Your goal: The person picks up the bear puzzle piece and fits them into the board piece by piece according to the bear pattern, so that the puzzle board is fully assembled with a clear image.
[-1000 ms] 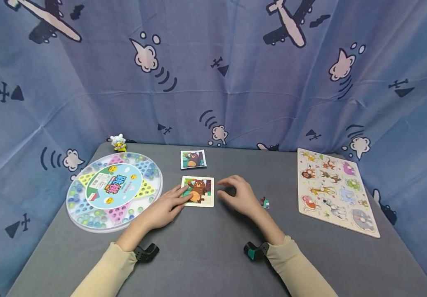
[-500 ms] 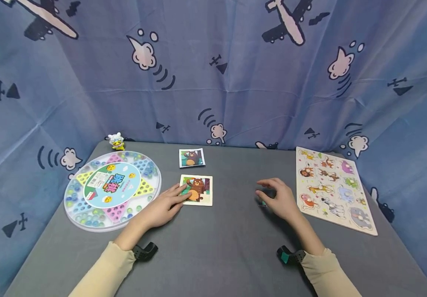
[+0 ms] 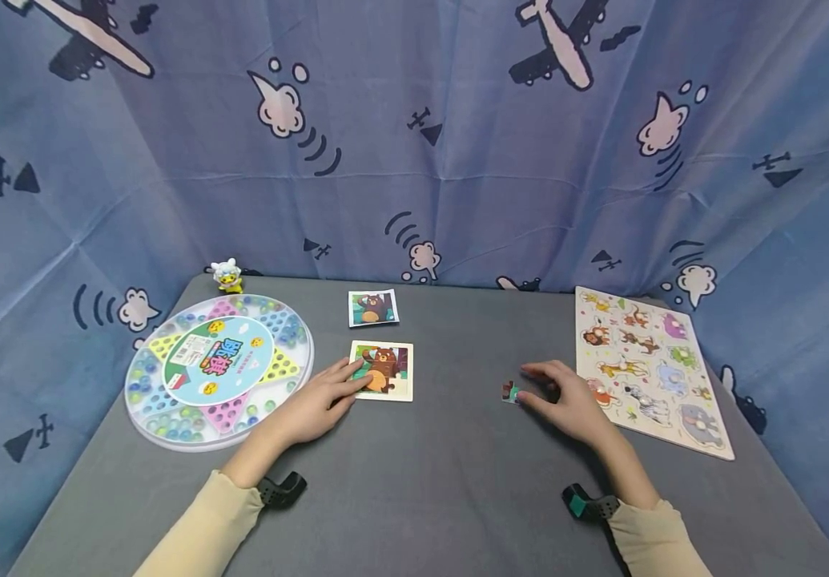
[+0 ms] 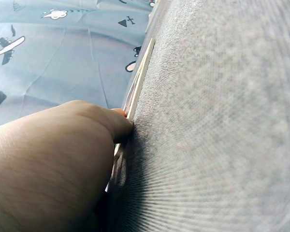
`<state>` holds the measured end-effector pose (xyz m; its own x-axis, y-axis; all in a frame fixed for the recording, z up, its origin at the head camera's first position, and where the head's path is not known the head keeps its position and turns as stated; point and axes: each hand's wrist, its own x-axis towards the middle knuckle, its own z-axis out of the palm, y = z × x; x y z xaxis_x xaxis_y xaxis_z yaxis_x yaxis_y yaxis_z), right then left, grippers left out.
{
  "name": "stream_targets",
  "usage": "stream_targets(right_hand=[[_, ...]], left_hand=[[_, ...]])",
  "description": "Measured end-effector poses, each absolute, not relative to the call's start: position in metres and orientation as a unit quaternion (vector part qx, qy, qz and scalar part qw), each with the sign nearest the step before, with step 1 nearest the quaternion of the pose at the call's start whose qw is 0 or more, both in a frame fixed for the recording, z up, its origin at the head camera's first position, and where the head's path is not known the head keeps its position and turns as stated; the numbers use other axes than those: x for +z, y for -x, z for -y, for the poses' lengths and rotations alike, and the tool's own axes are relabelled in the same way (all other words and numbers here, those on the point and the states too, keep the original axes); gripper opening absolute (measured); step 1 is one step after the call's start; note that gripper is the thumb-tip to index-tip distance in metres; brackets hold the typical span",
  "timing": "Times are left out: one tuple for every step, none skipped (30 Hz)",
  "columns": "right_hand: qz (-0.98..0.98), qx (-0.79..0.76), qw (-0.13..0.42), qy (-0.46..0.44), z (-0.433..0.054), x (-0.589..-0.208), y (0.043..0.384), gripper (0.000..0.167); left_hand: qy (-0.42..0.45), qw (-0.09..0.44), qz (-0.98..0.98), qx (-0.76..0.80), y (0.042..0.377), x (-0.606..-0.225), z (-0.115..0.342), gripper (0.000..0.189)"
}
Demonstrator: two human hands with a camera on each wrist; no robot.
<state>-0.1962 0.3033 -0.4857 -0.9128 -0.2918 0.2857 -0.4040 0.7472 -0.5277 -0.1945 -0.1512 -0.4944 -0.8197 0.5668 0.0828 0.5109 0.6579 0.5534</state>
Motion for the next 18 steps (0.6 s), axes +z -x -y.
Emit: stream_targets(right_hand=[[0.93, 0.298, 0.091, -0.194, -0.303, -0.488, 0.196, 0.042], [0.931, 0.292, 0.091, -0.2, -0.302, -0.489, 0.196, 0.042], [0.931, 0.288, 0.092, -0.205, -0.302, -0.491, 0.196, 0.042], [0.931, 0.284, 0.092, -0.208, -0.302, -0.492, 0.196, 0.041], [0.931, 0.282, 0.092, -0.212, -0.301, -0.493, 0.196, 0.04], [0.931, 0.279, 0.094, -0.214, -0.301, -0.493, 0.196, 0.039], [0.931, 0.279, 0.095, -0.216, -0.301, -0.494, 0.195, 0.038], [0.931, 0.279, 0.095, -0.217, -0.301, -0.494, 0.195, 0.036], [0.93, 0.281, 0.094, -0.218, -0.301, -0.495, 0.194, 0.034], [0.929, 0.282, 0.095, -0.22, -0.301, -0.495, 0.194, 0.033], [0.928, 0.283, 0.097, -0.223, -0.301, -0.496, 0.194, 0.031], [0.926, 0.284, 0.1, -0.226, -0.301, -0.497, 0.194, 0.029], [0.925, 0.286, 0.103, -0.229, -0.302, -0.497, 0.195, 0.027], [0.924, 0.286, 0.105, -0.232, -0.301, -0.498, 0.195, 0.026], [0.923, 0.285, 0.11, -0.236, -0.302, -0.498, 0.195, 0.025], [0.922, 0.284, 0.114, -0.238, -0.301, -0.499, 0.196, 0.024], [0.921, 0.282, 0.118, -0.241, -0.301, -0.499, 0.196, 0.023], [0.92, 0.281, 0.121, -0.243, -0.301, -0.5, 0.196, 0.023]], left_hand=[[-0.296, 0.049, -0.909, 0.289, 0.195, -0.495, 0.151, 0.047], [-0.298, 0.046, -0.909, 0.287, 0.195, -0.495, 0.151, 0.047], [-0.297, 0.048, -0.909, 0.288, 0.195, -0.495, 0.151, 0.047], [-0.296, 0.05, -0.909, 0.288, 0.195, -0.495, 0.152, 0.047], [-0.297, 0.049, -0.909, 0.288, 0.195, -0.496, 0.152, 0.047], [-0.298, 0.048, -0.909, 0.288, 0.195, -0.496, 0.152, 0.047], [-0.298, 0.048, -0.909, 0.288, 0.194, -0.496, 0.152, 0.047], [-0.298, 0.048, -0.908, 0.29, 0.194, -0.497, 0.152, 0.047], [-0.295, 0.051, -0.908, 0.292, 0.194, -0.496, 0.152, 0.047], [-0.294, 0.052, -0.908, 0.293, 0.194, -0.497, 0.152, 0.047], [-0.295, 0.05, -0.909, 0.292, 0.193, -0.497, 0.152, 0.047], [-0.294, 0.05, -0.909, 0.293, 0.193, -0.497, 0.152, 0.047], [-0.293, 0.051, -0.909, 0.293, 0.193, -0.497, 0.152, 0.047], [-0.293, 0.05, -0.909, 0.292, 0.193, -0.496, 0.152, 0.047], [-0.295, 0.048, -0.909, 0.291, 0.194, -0.496, 0.152, 0.047], [-0.296, 0.046, -0.909, 0.291, 0.194, -0.496, 0.152, 0.047], [-0.297, 0.044, -0.909, 0.29, 0.194, -0.496, 0.152, 0.047], [-0.296, 0.045, -0.908, 0.291, 0.195, -0.496, 0.152, 0.047]])
